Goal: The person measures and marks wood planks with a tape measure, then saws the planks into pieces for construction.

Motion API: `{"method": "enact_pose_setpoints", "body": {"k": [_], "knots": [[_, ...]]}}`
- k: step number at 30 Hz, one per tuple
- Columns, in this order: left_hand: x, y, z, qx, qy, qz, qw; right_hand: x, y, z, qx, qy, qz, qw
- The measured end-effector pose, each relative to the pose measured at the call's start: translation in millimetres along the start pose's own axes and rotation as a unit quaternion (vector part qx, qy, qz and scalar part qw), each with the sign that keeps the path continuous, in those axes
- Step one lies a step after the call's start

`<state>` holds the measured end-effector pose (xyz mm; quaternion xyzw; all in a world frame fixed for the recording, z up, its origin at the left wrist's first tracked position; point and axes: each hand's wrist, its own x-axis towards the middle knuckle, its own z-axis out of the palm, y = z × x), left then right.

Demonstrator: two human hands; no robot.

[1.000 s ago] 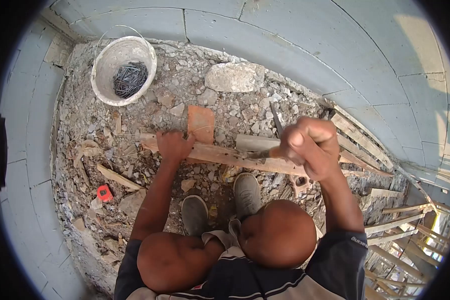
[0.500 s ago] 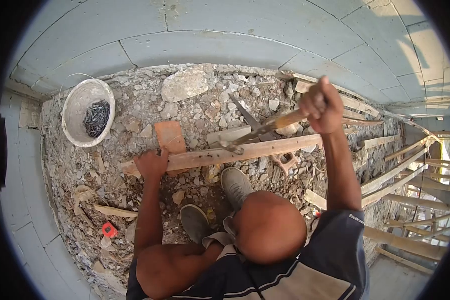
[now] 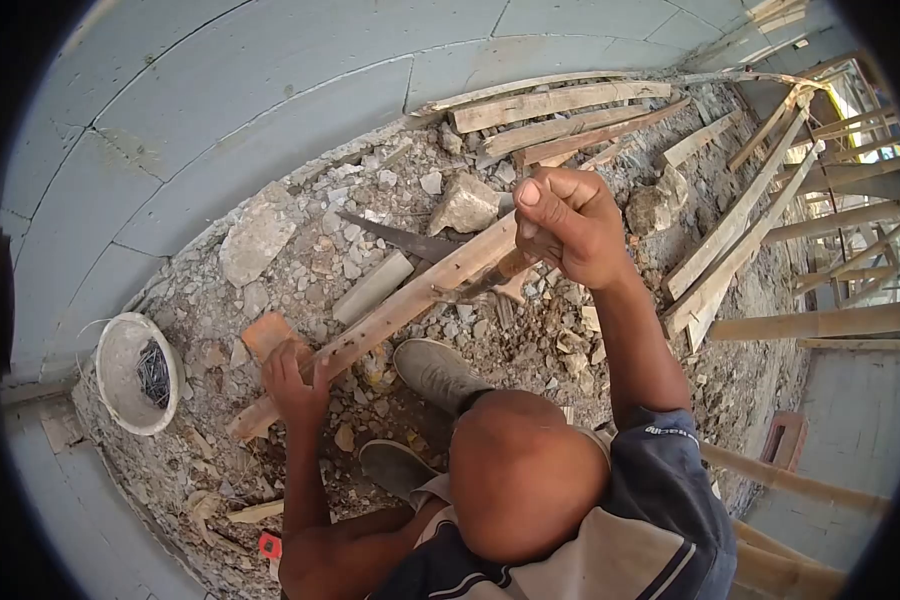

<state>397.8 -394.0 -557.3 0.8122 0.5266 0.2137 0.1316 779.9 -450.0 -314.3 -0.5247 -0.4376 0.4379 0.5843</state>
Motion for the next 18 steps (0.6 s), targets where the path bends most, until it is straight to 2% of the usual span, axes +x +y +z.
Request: {"method": "enact_pose_setpoints", "body": {"k": [1,2,4,5,6,7,9,10,11,12,13,14,15,17,18], "knots": [[9.2,16.4,0.2,-0.086,-0.021,0.060,0.994,-6.3,-5.4,-0.5,-0.045,0.002,0.011,0.999],[14.8,24.5,5.7,-0.087,-0.021,0.065,0.994,-14.4,-9.3,2.2,-0.063,0.015,0.004,0.998],[17.9,34.8,22.3,-0.128,-0.123,0.098,0.979,-26.6,-13.0,-2.9,-0.061,0.043,0.029,0.997],[18.2,34.0,31.0,-0.130,-0.121,0.106,0.978,-32.6,-14.2,-7.8,-0.057,0.067,0.053,0.995],[17.6,31.7,38.4,-0.074,-0.131,0.127,0.980,-37.6,-12.4,-19.9,-0.029,0.093,0.117,0.988],[14.8,27.4,44.3,-0.017,-0.140,0.145,0.979,-40.1,-4.2,-32.6,-0.030,0.098,0.115,0.988],[12.8,15.3,51.2,-0.036,-0.156,0.133,0.978,-39.9,26.6,-61.2,-0.035,0.207,0.218,0.953],[15.5,9.7,52.7,-0.056,-0.171,0.120,0.976,-40.9,49.0,-81.8,-0.035,0.210,0.214,0.953],[18.6,6.1,45.3,-0.058,-0.171,0.123,0.976,-44.1,76.4,-105.2,-0.234,0.256,0.276,0.896],[24.9,2.7,29.9,-0.053,-0.161,0.111,0.979,-47.3,100.9,-121.8,-0.421,0.288,0.325,0.796],[34.2,-2.2,16.9,-0.048,-0.147,0.098,0.983,-50.1,122.3,-131.1,-0.423,0.288,0.321,0.797],[42.5,-13.0,5.9,-0.047,-0.144,0.096,0.984,-55.9,143.9,-135.6,-0.669,0.259,0.173,0.675],[49.4,-26.6,-4.8,-0.025,-0.134,0.105,0.985,-63.0,156.2,-134.1,-0.849,0.205,0.009,0.487],[53.8,-38.7,-15.1,-0.004,-0.128,0.112,0.985,-59.3,161.7,-85.4,-0.752,0.044,0.185,0.631],[54.3,-40.5,-18.4,0.008,-0.138,0.102,0.985,-63.0,178.2,-66.6,-0.730,-0.020,0.205,0.652]]}}
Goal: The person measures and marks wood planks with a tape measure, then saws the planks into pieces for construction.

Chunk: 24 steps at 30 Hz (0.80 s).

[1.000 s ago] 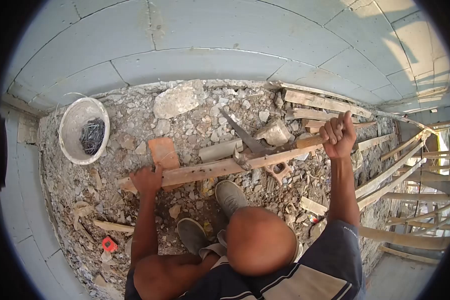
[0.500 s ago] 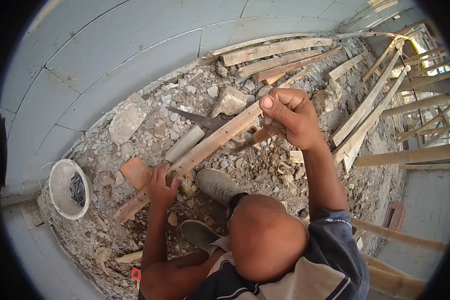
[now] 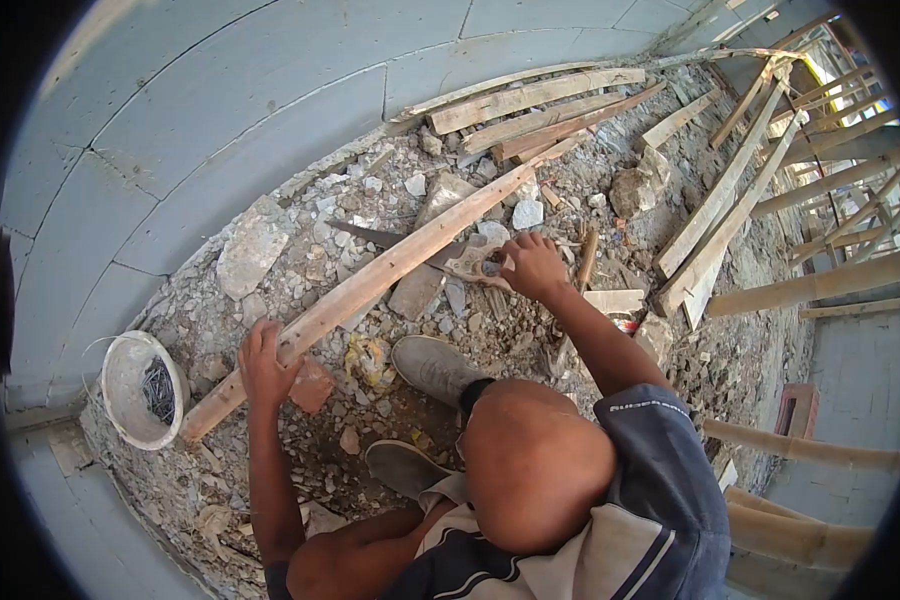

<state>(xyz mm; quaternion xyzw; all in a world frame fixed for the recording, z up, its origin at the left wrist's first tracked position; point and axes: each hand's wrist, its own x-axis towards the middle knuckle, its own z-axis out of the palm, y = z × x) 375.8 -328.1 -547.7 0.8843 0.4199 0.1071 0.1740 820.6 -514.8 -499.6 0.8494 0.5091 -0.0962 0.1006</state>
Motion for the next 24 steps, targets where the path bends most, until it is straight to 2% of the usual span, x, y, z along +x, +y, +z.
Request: {"method": "enact_pose_setpoints", "body": {"k": [1,3,5,7,9,10,11,12,13,14,15,16,17,20,22,24], "knots": [[3.6,-2.7,-2.5,0.010,-0.006,-0.010,1.000,-0.7,-12.1,20.7,0.016,-0.055,-0.039,0.998],[-4.9,-13.4,20.2,0.024,-0.015,-0.014,0.999,-2.0,-16.0,76.0,-0.040,0.068,-0.089,0.993],[-7.5,-13.5,29.1,0.004,0.002,-0.048,0.999,16.8,7.3,80.8,-0.034,0.066,-0.117,0.990],[-9.8,-11.0,29.8,0.011,-0.008,-0.047,0.999,29.0,31.5,54.7,-0.051,0.121,-0.107,0.986],[-15.1,-8.2,34.0,-0.061,-0.001,-0.052,0.997,33.0,28.7,11.3,0.018,0.218,-0.010,0.976],[-15.9,-7.7,35.6,-0.062,-0.002,-0.053,0.997,39.6,33.8,11.8,0.066,0.278,0.045,0.957],[-14.4,-6.6,37.1,-0.065,0.009,-0.053,0.996,41.8,35.9,16.1,0.066,0.279,0.043,0.957],[-12.0,-5.1,38.2,-0.068,0.023,-0.051,0.996,44.1,35.8,21.0,0.166,0.147,0.180,0.958],[-10.2,-4.6,39.6,-0.068,0.028,-0.051,0.996,48.4,38.8,34.9,0.259,0.008,0.308,0.915],[-10.6,-4.2,40.8,-0.078,0.033,-0.050,0.995,45.7,33.1,56.4,0.258,0.016,0.254,0.932],[-11.7,-3.7,42.4,-0.088,0.037,-0.051,0.994,46.9,37.0,103.4,0.290,0.067,0.151,0.943],[-12.3,-2.4,44.9,-0.089,0.040,-0.054,0.994,35.4,14.3,92.3,0.299,0.024,0.137,0.944],[-14.2,-1.1,47.3,-0.072,0.040,-0.065,0.994,32.8,-5.5,97.3,0.264,0.042,0.182,0.946],[-19.0,-0.1,46.7,-0.055,0.029,-0.077,0.995,26.1,-36.9,95.1,0.295,0.028,0.219,0.929],[-16.5,2.5,46.0,-0.068,0.030,-0.070,0.995,25.4,-40.9,110.9,0.204,0.112,0.199,0.952],[-17.4,1.7,47.1,-0.061,0.022,-0.088,0.994,19.3,-45.5,104.0,0.175,0.076,0.177,0.966]]}}
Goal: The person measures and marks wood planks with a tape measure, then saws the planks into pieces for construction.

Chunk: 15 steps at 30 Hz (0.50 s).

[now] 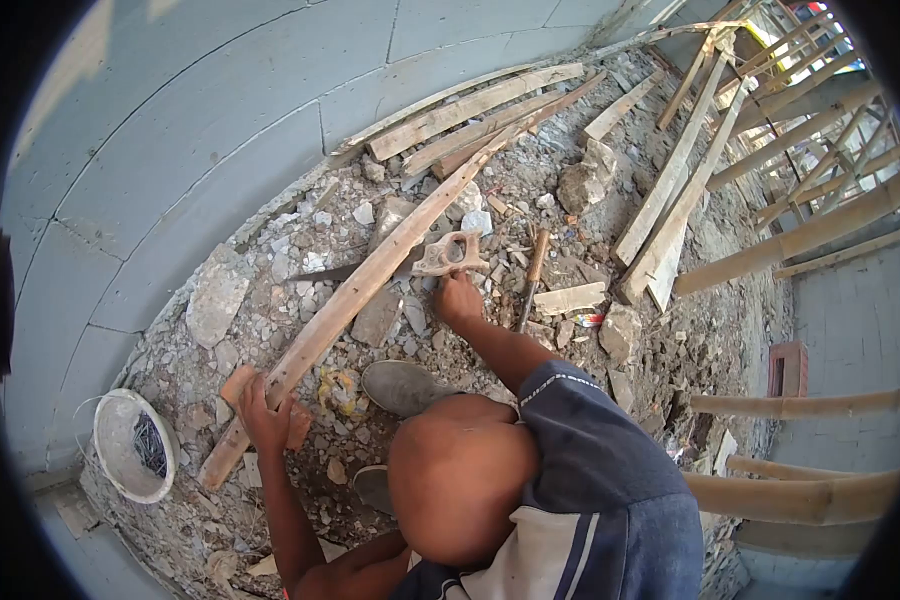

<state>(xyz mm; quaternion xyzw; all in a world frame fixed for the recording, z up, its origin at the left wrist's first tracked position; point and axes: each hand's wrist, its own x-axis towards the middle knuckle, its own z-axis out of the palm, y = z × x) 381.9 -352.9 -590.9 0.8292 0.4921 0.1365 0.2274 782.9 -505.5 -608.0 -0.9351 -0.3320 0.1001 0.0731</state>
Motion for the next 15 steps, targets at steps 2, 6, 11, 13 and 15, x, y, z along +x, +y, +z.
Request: {"method": "enact_pose_setpoints", "body": {"k": [2,6,11,13,15], "knots": [[-1.6,-0.5,2.2,-0.003,0.001,0.012,1.000,3.1,3.5,7.0,-0.002,-0.004,-0.001,1.000],[-1.5,-0.7,1.3,0.020,-0.002,0.007,1.000,8.0,-5.3,14.9,0.020,0.017,0.043,0.999],[-1.2,0.6,-3.4,0.022,-0.013,0.049,0.998,12.5,-5.4,20.3,-0.034,-0.006,0.050,0.998],[-0.2,-5.3,-0.9,0.037,-0.015,0.053,0.998,9.4,-8.1,18.8,-0.030,-0.003,0.061,0.998],[-1.1,-14.6,5.8,0.038,-0.011,0.074,0.996,8.5,-7.2,12.6,-0.030,-0.002,0.067,0.997]]}}
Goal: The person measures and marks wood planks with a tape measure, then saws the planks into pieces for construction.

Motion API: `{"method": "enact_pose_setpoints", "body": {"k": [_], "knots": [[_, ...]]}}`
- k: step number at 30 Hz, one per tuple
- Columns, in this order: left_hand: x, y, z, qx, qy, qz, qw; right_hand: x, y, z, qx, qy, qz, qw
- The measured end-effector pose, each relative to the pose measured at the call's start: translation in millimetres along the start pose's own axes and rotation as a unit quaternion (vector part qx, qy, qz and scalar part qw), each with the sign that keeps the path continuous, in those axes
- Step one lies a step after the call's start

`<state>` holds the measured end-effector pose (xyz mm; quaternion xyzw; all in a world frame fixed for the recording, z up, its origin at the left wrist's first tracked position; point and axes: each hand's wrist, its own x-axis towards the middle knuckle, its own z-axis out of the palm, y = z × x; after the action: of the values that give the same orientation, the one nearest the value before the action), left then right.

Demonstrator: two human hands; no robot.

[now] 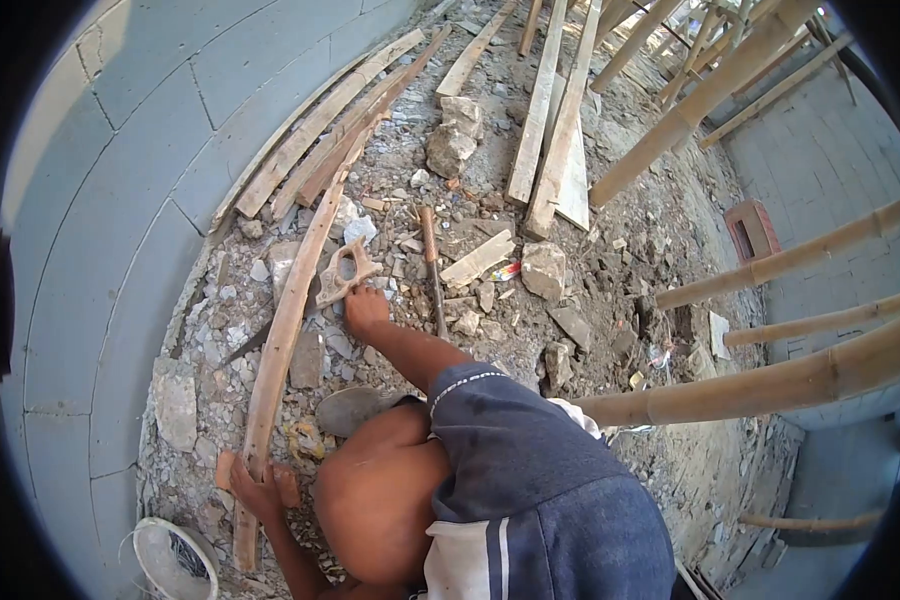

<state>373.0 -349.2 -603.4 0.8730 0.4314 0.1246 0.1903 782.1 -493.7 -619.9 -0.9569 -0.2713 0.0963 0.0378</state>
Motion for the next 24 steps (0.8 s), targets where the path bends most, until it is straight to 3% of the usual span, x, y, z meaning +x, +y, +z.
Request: {"method": "enact_pose_setpoints", "body": {"k": [4,7,11,15,19,22,24], "knots": [[1.6,0.4,0.6,0.019,0.011,0.010,1.000,-0.9,5.0,-6.7,0.014,-0.017,-0.058,0.998],[2.2,-1.5,5.0,0.031,0.019,0.007,0.999,3.4,15.1,2.6,0.105,-0.007,-0.066,0.992],[-1.0,2.8,-0.4,0.018,0.016,-0.018,1.000,5.8,16.9,-18.9,0.173,-0.119,-0.036,0.977],[0.3,3.7,1.5,-0.009,0.023,-0.013,1.000,-23.1,23.8,-37.7,0.243,-0.024,-0.105,0.964],[1.0,16.9,-16.0,-0.057,0.028,-0.025,0.998,-46.8,6.8,-55.6,0.367,-0.091,-0.096,0.921],[-3.0,44.2,-26.0,-0.057,0.090,0.027,0.994,-67.8,-41.8,-68.5,0.389,-0.224,-0.169,0.878],[-10.7,74.1,-29.7,-0.094,0.041,0.005,0.995,-80.6,-72.7,-65.6,0.355,-0.345,-0.235,0.837]]}}
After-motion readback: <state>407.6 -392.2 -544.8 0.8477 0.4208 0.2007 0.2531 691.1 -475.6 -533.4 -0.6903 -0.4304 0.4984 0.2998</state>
